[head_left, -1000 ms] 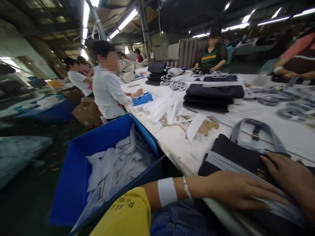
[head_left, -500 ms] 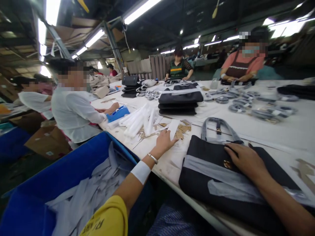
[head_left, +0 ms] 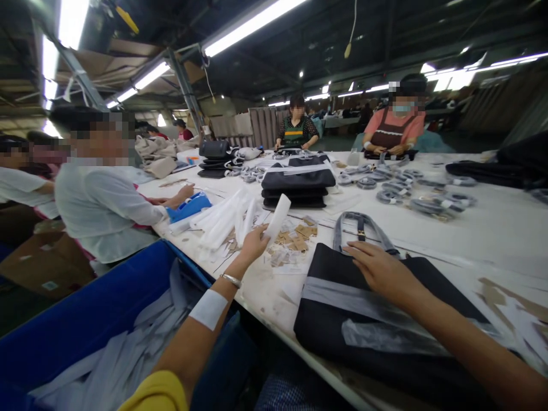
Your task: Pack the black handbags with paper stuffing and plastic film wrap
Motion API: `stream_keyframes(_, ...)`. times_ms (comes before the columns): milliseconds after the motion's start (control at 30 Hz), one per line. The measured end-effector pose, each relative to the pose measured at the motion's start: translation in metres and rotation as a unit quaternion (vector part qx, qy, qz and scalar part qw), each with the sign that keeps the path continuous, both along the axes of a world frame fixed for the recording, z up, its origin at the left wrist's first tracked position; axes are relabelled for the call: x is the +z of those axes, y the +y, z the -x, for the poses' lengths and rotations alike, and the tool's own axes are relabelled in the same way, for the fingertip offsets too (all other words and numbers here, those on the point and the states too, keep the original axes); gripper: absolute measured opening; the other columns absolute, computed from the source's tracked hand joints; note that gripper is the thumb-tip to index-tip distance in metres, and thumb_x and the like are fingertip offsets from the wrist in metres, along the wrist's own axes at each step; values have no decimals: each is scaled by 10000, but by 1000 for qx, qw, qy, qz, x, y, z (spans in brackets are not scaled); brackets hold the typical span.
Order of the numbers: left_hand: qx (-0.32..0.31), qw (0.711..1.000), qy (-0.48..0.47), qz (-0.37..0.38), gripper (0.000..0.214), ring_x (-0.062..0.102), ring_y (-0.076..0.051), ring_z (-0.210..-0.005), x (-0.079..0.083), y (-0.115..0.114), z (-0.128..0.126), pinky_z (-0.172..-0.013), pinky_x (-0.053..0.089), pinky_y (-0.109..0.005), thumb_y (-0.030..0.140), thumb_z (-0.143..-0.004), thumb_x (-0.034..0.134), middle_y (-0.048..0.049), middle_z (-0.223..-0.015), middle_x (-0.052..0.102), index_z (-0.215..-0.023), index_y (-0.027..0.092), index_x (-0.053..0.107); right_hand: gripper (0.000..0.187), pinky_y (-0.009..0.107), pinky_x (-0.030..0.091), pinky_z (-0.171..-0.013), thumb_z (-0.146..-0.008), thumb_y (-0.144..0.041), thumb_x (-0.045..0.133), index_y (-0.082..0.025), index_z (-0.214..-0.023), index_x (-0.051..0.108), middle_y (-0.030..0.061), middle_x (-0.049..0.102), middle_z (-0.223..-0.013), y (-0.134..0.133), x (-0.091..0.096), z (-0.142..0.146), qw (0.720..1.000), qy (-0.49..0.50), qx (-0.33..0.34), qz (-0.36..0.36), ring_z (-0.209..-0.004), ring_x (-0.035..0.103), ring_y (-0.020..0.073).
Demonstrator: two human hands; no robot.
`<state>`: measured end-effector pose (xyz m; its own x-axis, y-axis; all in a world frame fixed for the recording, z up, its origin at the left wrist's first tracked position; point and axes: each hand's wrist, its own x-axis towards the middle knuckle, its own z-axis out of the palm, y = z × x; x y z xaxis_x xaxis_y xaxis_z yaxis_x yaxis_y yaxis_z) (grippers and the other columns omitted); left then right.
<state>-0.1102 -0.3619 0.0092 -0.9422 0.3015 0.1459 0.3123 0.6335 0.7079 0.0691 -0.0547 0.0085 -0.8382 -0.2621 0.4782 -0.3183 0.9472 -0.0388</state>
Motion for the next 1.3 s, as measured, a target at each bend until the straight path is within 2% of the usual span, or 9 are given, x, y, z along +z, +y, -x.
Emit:
stream_keyframes(100, -21, 994, -23, -106, 373, 640, -228, -1126, 3, 8, -13, -982, 490, -346, 233, -896, 513, -115, -1240, 668, -1252, 131, 558, 539, 455, 437, -1078, -835, -2, 407, -201, -1295, 604, 102, 592, -1358, -24, 10, 29, 994, -38, 93, -32, -1305, 493, 255)
stream_keyframes(233, -56, 968, -90, -226, 285, 700, -201, -951, 4, 26, -40, -857, 550, -325, 280, -898, 552, -105, -1053, 737, -1138, 131, 588, 647, 559, 368, -1096, -757, 59, 395, -231, -1305, 581, 87, 479, -1478, -36, -7, 59, 983, -105, 134, -73, -1399, 373, 293)
stream_keyframes(400, -41, 879, -240, -409, 242, 692, -173, -871, 2, 41, -65, -797, 549, -310, 254, -831, 657, -76, -980, 735, -1046, 161, 600, 342, 569, 327, -1114, -901, -76, 401, -209, -1153, 591, 85, 616, -1311, -29, -23, 57, 986, -108, 119, -31, -1349, 441, 267)
stream_keyframes(633, 6, 796, -278, -537, 231, 683, -171, -889, -1, 80, -72, -810, 559, -327, 203, -842, 636, -101, -1040, 710, -1054, 146, 565, 180, 526, 311, -1127, -922, -142, 459, -217, -1050, 561, 84, 664, -1117, -19, -12, 50, 987, -15, 158, -13, -1099, 601, 238)
stream_keyframes(733, -5, 813, -289, -506, 226, 684, -179, -882, -9, 94, -76, -799, 558, -330, 201, -838, 633, -106, -1015, 716, -1048, 142, 575, 196, 522, 342, -1110, -916, -144, 481, -222, -1074, 565, 81, 672, -1091, -17, -12, 50, 985, 16, 173, -2, -1085, 603, 247)
stream_keyframes(833, -66, 868, -259, -418, 229, 682, -191, -900, -21, 95, -79, -815, 540, -330, 193, -794, 666, -97, -1002, 724, -1013, 148, 616, 216, 517, 367, -1099, -908, -143, 501, -229, -1092, 576, 77, 679, -1068, -17, -13, 50, 983, 37, 178, 8, -1064, 611, 249)
stream_keyframes(1033, -179, 970, -152, -66, 228, 629, -187, -705, -18, 76, -73, -648, 477, -276, 390, -784, 660, -24, -719, 671, -765, 166, 624, 213, 517, 377, -1093, -910, -157, 502, -226, -1082, 610, 75, 694, -1063, -16, -18, 52, 984, 18, 174, 15, -1062, 622, 247)
stream_keyframes(1133, -233, 966, -93, 54, 255, 601, -182, -675, -9, 70, -69, -611, 438, -262, 408, -837, 579, -22, -696, 653, -736, 177, 615, 216, 527, 375, -1093, -923, -167, 495, -224, -1099, 607, 82, 693, -1084, -16, -19, 51, 986, -9, 167, 27, -1074, 624, 244)
stream_keyframes(1300, -230, 971, -52, 52, 222, 653, -216, -798, -7, 67, -77, -703, 479, -280, 329, -904, 496, -57, -844, 715, -850, 186, 657, 365, 505, 357, -1111, -931, -118, 408, -231, -1234, 578, 87, 630, -1289, -23, 7, 51, 982, -81, 170, -2, -1214, 567, 225)
